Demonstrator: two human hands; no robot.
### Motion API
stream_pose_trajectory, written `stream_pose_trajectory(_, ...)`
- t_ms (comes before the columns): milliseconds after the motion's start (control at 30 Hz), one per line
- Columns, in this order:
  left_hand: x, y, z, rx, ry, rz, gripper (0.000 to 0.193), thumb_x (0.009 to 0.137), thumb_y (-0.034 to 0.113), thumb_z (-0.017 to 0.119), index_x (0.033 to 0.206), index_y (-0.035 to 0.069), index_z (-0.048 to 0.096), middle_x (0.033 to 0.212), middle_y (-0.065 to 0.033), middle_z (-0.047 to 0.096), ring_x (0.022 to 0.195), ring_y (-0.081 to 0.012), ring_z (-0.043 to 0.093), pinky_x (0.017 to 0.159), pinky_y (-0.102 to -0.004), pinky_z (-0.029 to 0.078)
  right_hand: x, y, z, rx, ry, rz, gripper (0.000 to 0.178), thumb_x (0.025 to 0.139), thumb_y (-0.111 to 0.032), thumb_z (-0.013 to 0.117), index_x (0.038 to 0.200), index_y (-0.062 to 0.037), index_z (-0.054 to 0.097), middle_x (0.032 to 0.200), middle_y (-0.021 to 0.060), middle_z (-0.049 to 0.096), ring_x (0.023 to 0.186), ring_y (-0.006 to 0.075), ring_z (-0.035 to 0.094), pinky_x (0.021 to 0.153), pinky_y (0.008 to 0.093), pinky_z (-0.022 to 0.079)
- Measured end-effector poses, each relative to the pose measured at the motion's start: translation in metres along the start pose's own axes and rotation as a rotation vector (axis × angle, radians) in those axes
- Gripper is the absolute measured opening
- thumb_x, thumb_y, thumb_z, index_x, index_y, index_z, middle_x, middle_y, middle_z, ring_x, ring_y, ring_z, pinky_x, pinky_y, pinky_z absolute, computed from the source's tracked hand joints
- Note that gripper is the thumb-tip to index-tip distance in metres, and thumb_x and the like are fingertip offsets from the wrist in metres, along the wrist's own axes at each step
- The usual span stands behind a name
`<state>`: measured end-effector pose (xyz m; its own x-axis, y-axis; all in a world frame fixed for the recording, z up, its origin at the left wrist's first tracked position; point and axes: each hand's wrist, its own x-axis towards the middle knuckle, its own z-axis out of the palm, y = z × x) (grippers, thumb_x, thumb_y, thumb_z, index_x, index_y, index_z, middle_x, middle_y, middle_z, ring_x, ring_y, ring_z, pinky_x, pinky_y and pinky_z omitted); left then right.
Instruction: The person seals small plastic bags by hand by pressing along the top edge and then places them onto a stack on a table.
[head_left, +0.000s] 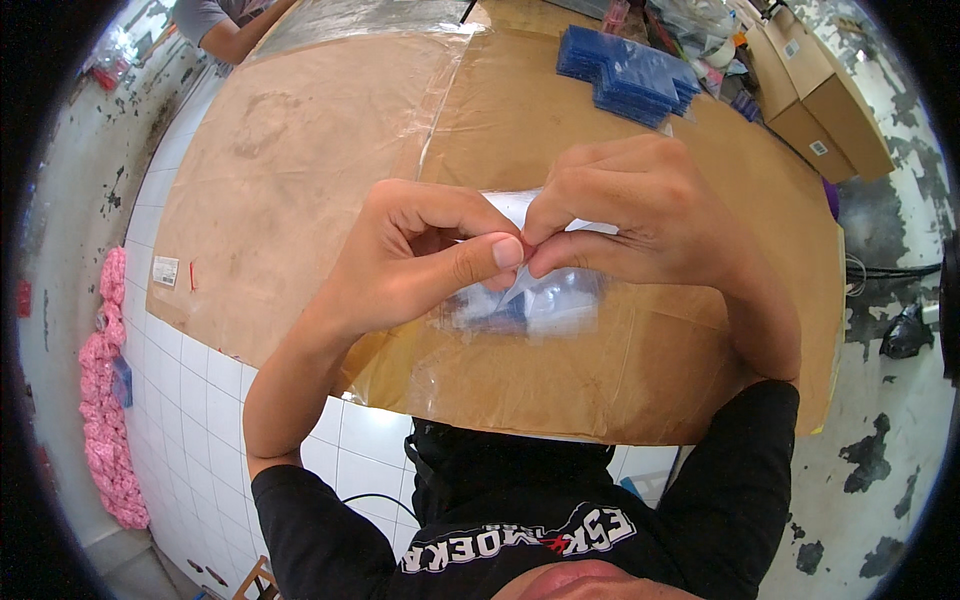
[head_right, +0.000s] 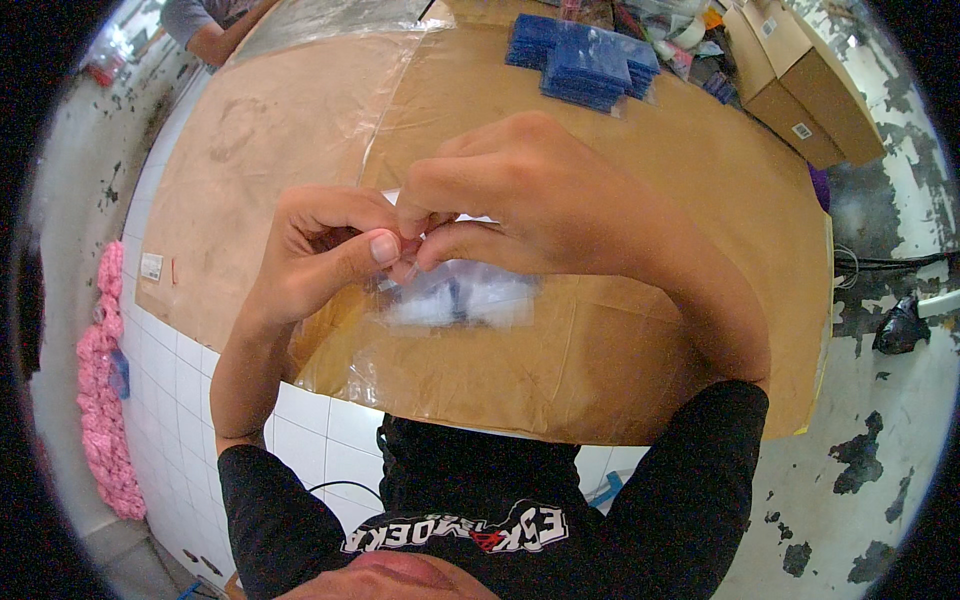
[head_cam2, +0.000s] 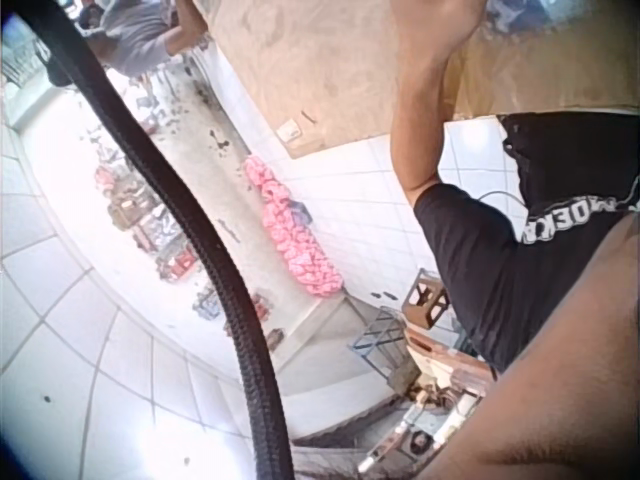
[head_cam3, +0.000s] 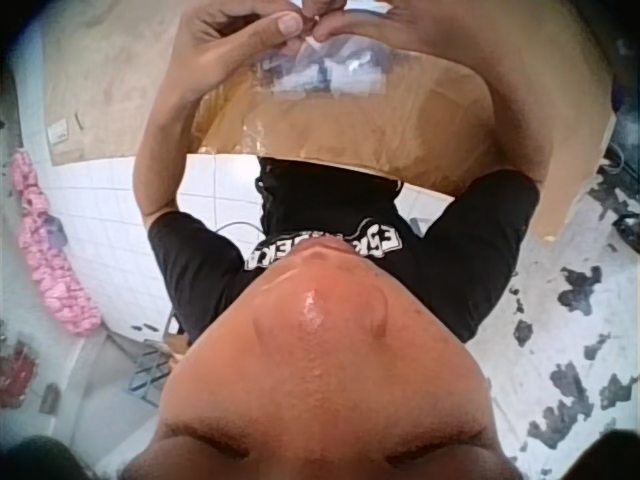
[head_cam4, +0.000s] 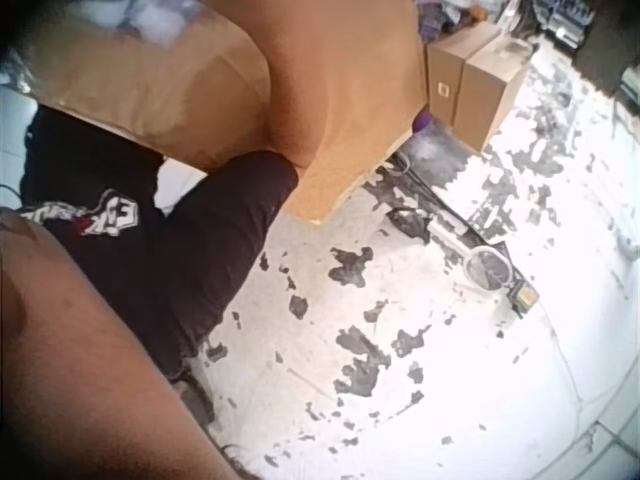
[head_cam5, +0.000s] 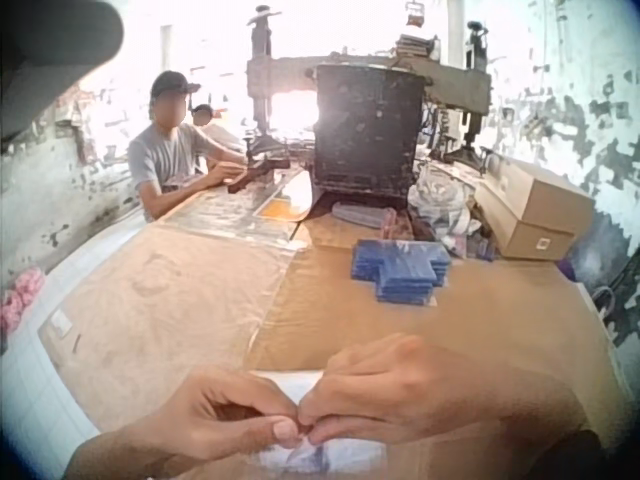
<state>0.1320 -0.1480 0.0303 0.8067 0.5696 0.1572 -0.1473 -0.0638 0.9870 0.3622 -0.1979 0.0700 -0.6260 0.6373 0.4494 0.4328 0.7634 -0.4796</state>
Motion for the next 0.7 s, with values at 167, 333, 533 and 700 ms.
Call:
stream_pose_trajectory(167, 0.002, 0.000, 0.000, -0.007, -0.003, -0.010, 0.012, 0.091, 0.008, 0.069, 0.090, -0.003, 0.072, 0.079, -0.0071, 0.070, 0.072, -0.0086, 0.063, 0.064, -0.0219, 0.049, 0.001, 0.000, 0.000, -0.011, 0.003, -0.044, 0.019, 0.078, -0.018, 0.076, 0.090, -0.0070, 0.066, 0.076, 0.0112, 0.065, 0.071, 0.0311, 0.065, 0.062, 0.0395, 0.049)
stream_pose_trajectory(333, 0.001, -0.006, 0.003, 0.046, 0.072, 0.036, 0.011, 0.090, 0.006, 0.067, 0.090, -0.004, 0.072, 0.079, -0.0067, 0.070, 0.072, -0.0078, 0.064, 0.063, -0.0212, 0.051, -0.001, 0.003, 0.003, -0.075, 0.024, -0.039, 0.022, 0.078, -0.019, 0.076, 0.091, -0.0056, 0.063, 0.077, 0.0122, 0.064, 0.070, 0.0324, 0.064, 0.062, 0.0407, 0.049)
stream_pose_trajectory(533, 0.000, -0.009, 0.008, 0.284, 0.214, 0.168, 0.010, 0.089, 0.003, 0.064, 0.084, -0.003, 0.069, 0.079, -0.0058, 0.070, 0.071, -0.0069, 0.064, 0.056, -0.0195, 0.049, -0.001, 0.005, 0.011, -0.255, 0.087, -0.063, 0.020, 0.077, -0.018, 0.074, 0.089, -0.0067, 0.063, 0.080, 0.0115, 0.065, 0.073, 0.0311, 0.064, 0.062, 0.0412, 0.050)
stream_pose_trajectory(700, 0.002, -0.008, 0.008, 0.057, 0.263, 0.010, 0.009, 0.091, 0.004, 0.060, 0.087, -0.003, 0.064, 0.083, -0.0045, 0.067, 0.075, -0.0052, 0.061, 0.063, -0.0196, 0.049, 0.005, 0.007, 0.022, -0.293, 0.241, -0.159, 0.017, 0.071, -0.004, 0.079, 0.083, -0.0059, 0.068, 0.080, 0.0062, 0.067, 0.071, 0.0230, 0.064, 0.059, 0.0331, 0.051)
